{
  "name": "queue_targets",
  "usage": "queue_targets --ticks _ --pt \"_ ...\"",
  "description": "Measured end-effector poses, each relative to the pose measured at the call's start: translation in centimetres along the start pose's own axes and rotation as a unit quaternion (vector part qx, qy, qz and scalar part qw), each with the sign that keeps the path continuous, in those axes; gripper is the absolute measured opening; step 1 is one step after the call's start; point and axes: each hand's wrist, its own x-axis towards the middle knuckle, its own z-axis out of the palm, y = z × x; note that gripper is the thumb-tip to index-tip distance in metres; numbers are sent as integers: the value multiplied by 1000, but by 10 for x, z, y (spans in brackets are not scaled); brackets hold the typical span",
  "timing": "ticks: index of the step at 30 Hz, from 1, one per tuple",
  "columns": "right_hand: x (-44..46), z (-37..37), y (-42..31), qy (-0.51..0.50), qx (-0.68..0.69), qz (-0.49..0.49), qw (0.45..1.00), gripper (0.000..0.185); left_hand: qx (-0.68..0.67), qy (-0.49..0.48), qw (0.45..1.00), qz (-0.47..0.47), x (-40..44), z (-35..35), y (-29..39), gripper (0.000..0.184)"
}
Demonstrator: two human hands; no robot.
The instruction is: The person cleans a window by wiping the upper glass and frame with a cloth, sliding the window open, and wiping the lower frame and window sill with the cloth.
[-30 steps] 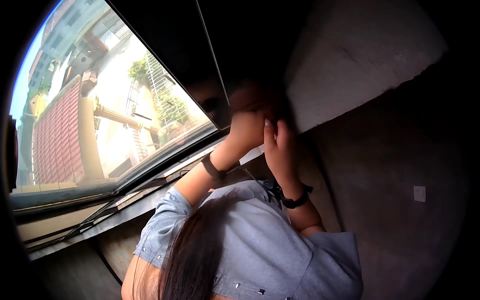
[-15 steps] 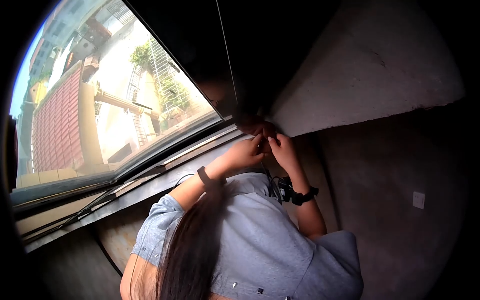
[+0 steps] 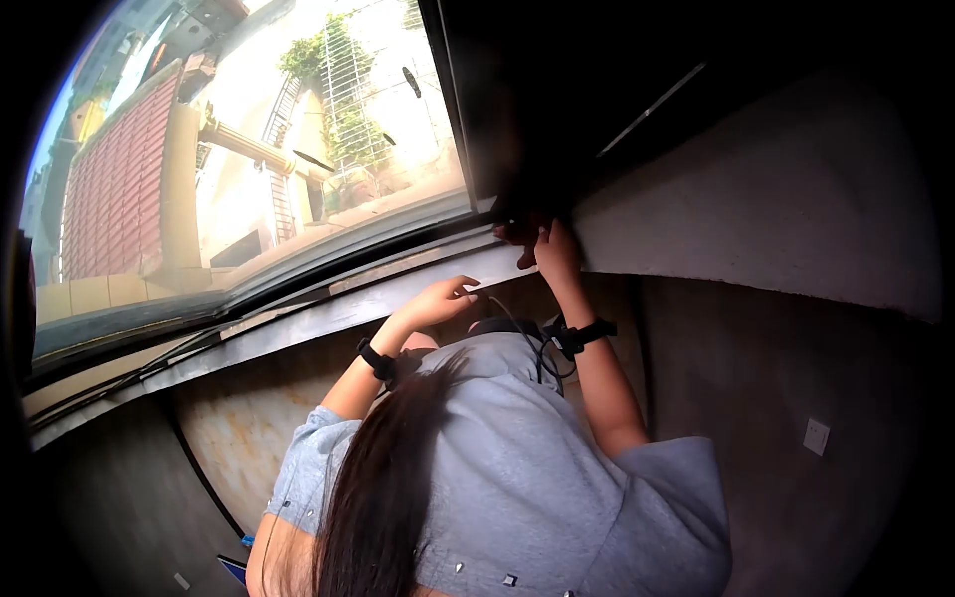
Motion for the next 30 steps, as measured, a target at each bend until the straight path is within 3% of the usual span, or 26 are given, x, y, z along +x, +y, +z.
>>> queue_targets --ticks 1,3,5,7,8,10,13,15,17,19,21,22,25,30 --pt "8 5 14 -3 -2 1 1000 31 -46 3 999 -28 -4 1 -8 38" --pt "19 19 40 -128 52 56 989 31 -65 5 996 -58 -9 8 -27 36" --pt "22 31 48 -117 81 57 988 31 -27 15 997 -74 -13 9 -36 35" --pt "8 22 29 -15 275 94 957 31 -15 11 996 -86 -18 7 -33 34" --pt "2 15 24 -15 275 94 957 31 -27 15 996 -80 -18 8 -39 33" --pt "-9 -5 6 132 141 -52 980 29 -37 17 997 -68 -13 5 -41 33" --pt "-37 -39 -45 185 62 -62 979 27 -58 5 996 -67 -8 8 -40 39" --pt "-33 -33 -46 245 33 -86 965 24 -3 -12 999 -52 0 9 -34 33" --pt "-31 -35 -56 198 70 -80 974 22 31 -20 998 -42 1 9 -20 33" --pt "-23 -26 -46 213 38 -79 973 22 62 -28 997 -31 2 6 -6 34" --pt "-19 -22 -33 114 22 -51 992 23 32 -37 998 -32 3 6 -2 36" --pt "-18 -15 -24 117 21 -50 992 23 33 -38 998 -29 3 6 -4 36" --pt "-13 -7 -20 76 -11 -81 994 21 36 -38 998 -30 4 6 -9 36" --pt "-23 3 -55 -87 54 -146 984 18 29 23 999 -10 -9 7 -18 35"
